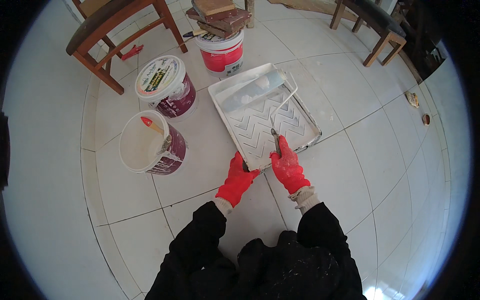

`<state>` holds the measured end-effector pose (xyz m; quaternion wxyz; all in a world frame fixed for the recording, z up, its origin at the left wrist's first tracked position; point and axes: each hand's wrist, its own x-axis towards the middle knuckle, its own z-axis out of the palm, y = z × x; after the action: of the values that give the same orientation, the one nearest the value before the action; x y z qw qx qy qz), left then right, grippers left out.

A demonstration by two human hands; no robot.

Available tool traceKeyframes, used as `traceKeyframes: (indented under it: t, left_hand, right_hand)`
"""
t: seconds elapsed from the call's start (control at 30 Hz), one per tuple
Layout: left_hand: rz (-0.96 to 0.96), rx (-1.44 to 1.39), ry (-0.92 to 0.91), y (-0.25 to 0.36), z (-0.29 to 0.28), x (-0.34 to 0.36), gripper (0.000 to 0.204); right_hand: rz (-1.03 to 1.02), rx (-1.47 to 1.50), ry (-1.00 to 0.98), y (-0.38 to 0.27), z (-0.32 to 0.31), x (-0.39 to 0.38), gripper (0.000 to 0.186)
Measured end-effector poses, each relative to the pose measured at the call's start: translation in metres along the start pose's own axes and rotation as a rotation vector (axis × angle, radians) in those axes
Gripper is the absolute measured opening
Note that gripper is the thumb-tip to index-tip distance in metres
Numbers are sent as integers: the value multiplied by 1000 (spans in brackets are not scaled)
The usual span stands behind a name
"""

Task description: The person uses a stick to stir white paint inside a large bucket and then pours the stirred paint into a white paint tray.

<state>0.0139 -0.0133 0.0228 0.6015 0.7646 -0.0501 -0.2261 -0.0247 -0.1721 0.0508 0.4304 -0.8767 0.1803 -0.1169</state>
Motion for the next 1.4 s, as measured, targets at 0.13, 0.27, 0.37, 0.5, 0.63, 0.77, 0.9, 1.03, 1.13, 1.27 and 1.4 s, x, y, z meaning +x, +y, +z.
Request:
traceKeyframes:
  t: [0.13, 0.27, 0.37, 0.5, 0.63, 0.77, 0.9, 1.03, 1.13, 1.27, 1.4]
  left_hand:
    - [42, 16, 6, -7, 0, 3, 67]
    - [38, 9, -26, -5, -1, 3, 68]
    - [13, 22, -1, 1, -3, -1, 68]
    - [14, -8, -24, -1, -4, -1, 67]
    - [-9, 10, -35, -1, -1, 0, 67]
    - [5, 45, -7, -1, -2, -1, 67]
    - [0, 25, -17, 0, -2, 0, 69]
    - [15, 6, -46, -9, -3, 5, 68]
    - [88, 77, 54, -6, 1, 0, 64]
    - [45, 11, -32, -9, 0, 7, 62]
    - [50, 9, -1, -11, -5, 5, 63]
  right_hand:
    - [-64, -70, 61, 4, -12, 8, 57]
    - [29, -77, 94, 13, -27, 20, 56]
    - [70, -79, 108, 17, -34, 28, 55]
    - [95, -93, 156, 25, -32, 43, 54]
    - [-129, -161, 294, 36, -20, 61, 55]
    - [111, -58, 158, 0, -9, 61, 56]
    - [72, 20, 128, 4, 9, 51, 58]
    - [70, 81, 81, -12, 22, 37, 57]
    - [151, 114, -2, -29, 20, 27, 58]
    - [166, 117, -71, -23, 10, 16, 60]
    - [96, 102, -45, -17, 2, 4, 57]
